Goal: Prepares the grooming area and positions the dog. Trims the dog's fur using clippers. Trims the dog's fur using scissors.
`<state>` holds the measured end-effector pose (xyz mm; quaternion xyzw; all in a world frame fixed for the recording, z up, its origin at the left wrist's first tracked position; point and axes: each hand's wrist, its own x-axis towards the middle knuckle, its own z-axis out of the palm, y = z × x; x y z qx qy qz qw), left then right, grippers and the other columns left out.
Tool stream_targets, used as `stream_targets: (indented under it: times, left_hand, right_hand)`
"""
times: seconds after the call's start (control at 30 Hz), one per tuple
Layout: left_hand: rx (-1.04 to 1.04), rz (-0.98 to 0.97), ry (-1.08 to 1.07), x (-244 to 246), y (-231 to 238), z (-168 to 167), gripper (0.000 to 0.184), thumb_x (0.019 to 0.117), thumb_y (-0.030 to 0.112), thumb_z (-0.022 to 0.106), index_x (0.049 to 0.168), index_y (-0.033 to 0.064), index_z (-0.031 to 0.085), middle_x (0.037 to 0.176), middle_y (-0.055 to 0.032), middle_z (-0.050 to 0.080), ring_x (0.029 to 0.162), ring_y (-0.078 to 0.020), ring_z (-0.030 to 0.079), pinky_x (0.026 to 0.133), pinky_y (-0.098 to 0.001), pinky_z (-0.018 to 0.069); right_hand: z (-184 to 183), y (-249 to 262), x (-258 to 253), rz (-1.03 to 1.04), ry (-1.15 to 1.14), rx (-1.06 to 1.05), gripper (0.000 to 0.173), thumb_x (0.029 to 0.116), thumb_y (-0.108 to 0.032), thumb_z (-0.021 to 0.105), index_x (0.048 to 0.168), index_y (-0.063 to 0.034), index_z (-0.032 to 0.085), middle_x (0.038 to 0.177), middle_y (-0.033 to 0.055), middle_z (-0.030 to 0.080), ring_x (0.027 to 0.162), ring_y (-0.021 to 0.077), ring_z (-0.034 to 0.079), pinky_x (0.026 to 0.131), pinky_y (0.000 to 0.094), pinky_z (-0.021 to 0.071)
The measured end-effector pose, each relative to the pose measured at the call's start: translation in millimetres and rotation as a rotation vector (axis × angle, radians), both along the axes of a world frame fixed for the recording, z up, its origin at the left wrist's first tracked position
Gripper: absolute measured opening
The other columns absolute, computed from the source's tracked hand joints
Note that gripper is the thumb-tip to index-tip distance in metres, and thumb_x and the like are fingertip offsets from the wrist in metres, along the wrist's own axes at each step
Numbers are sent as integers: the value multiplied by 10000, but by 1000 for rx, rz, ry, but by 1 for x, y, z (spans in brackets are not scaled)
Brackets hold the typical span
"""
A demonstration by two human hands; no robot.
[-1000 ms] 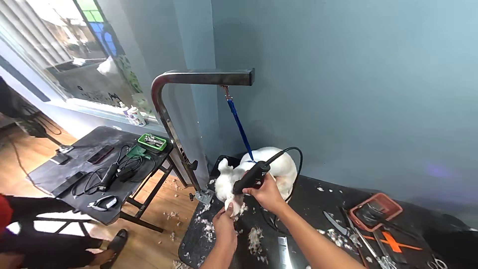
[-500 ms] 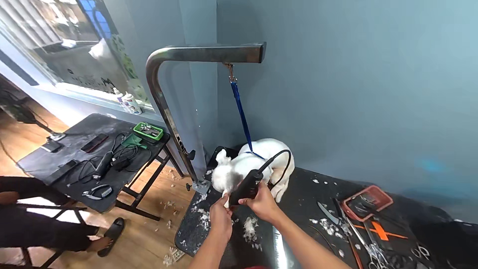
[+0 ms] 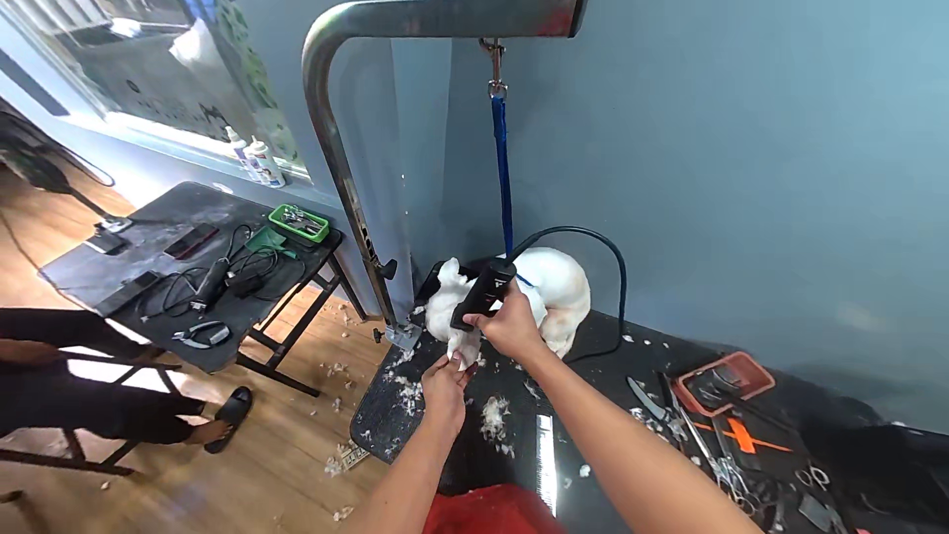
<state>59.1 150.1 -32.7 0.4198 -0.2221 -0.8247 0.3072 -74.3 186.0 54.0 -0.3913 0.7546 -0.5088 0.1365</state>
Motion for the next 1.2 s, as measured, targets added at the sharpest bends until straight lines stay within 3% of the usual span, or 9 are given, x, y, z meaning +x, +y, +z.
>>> stream_targets:
  times: [0.13,0.27,0.4,0.67,0.83,0.93,1.03,1.13,1.2]
  left_hand:
    - [68,1,55,3,-2,2,239,1053,35,467,1200,-103,597,1051,-232,690,917,-300,710,872,-447,598]
    - [137,12,102,7,-3,3,371,1096,245,395,1219,-50,583,1079,-206,693,965,-302,703,900,-467,576]
    - [162,-1,118,9,-6,1,435,1095,365,401,1251,-5,569,1121,-183,680,979,-290,692,886,-458,572]
    - [119,-113,-75,8,-5,3,326,1023,296,603,1153,8,684,947,-148,716,776,-223,702,734,-370,604]
    - [-150,-258,-268,5,-3,-1,191,983,147,675,1017,-32,732,879,-160,738,759,-230,704,701,-386,592]
    - [-172,-295,-258,8,-4,1,241,987,129,683,1085,-90,688,907,-198,752,785,-265,751,761,-392,638]
    - [-170,-383,-242,16,3,-6,283,1041,142,599,1108,-128,649,883,-215,755,784,-280,759,766,-393,635]
    - [-462,-748,-352,33,13,-30,291,1051,187,574,1038,-54,736,865,-126,776,785,-212,765,789,-370,645]
    - [-647,-925,-566,43,19,-40,376,1055,331,572,914,33,754,750,-38,745,651,-145,724,675,-336,631]
  right_hand:
    - [-8,-2,5,18,45,130,796,680,-127,906,1363,-91,499,1070,69,729,990,189,727,884,467,614]
    - [-17,6,12,34,43,171,768,697,-129,903,1349,-80,500,1014,70,739,915,202,739,808,486,626]
    - [-24,15,22,-1,24,200,763,692,-141,910,1336,-94,503,1012,54,735,938,181,735,840,466,625]
    - [-37,49,49,-60,-26,131,747,669,-159,930,1291,-117,519,1005,-1,732,912,108,732,827,381,644]
    - [-49,82,41,25,-200,185,780,615,-297,972,1271,-117,590,1078,-24,733,1014,77,708,934,332,616]
    - [-66,125,31,47,-335,113,622,735,-387,907,1223,-94,656,1055,3,758,989,116,735,899,342,640]
    - [-87,168,23,-103,-379,117,419,865,-448,756,1069,-83,721,890,25,756,819,147,741,766,373,640]
    - [-103,200,9,-246,-417,232,414,924,-499,658,982,-95,730,749,34,707,664,164,695,636,388,605]
    - [-112,216,-7,-262,-457,415,474,975,-540,619,1010,-76,708,768,76,683,692,213,680,675,455,583]
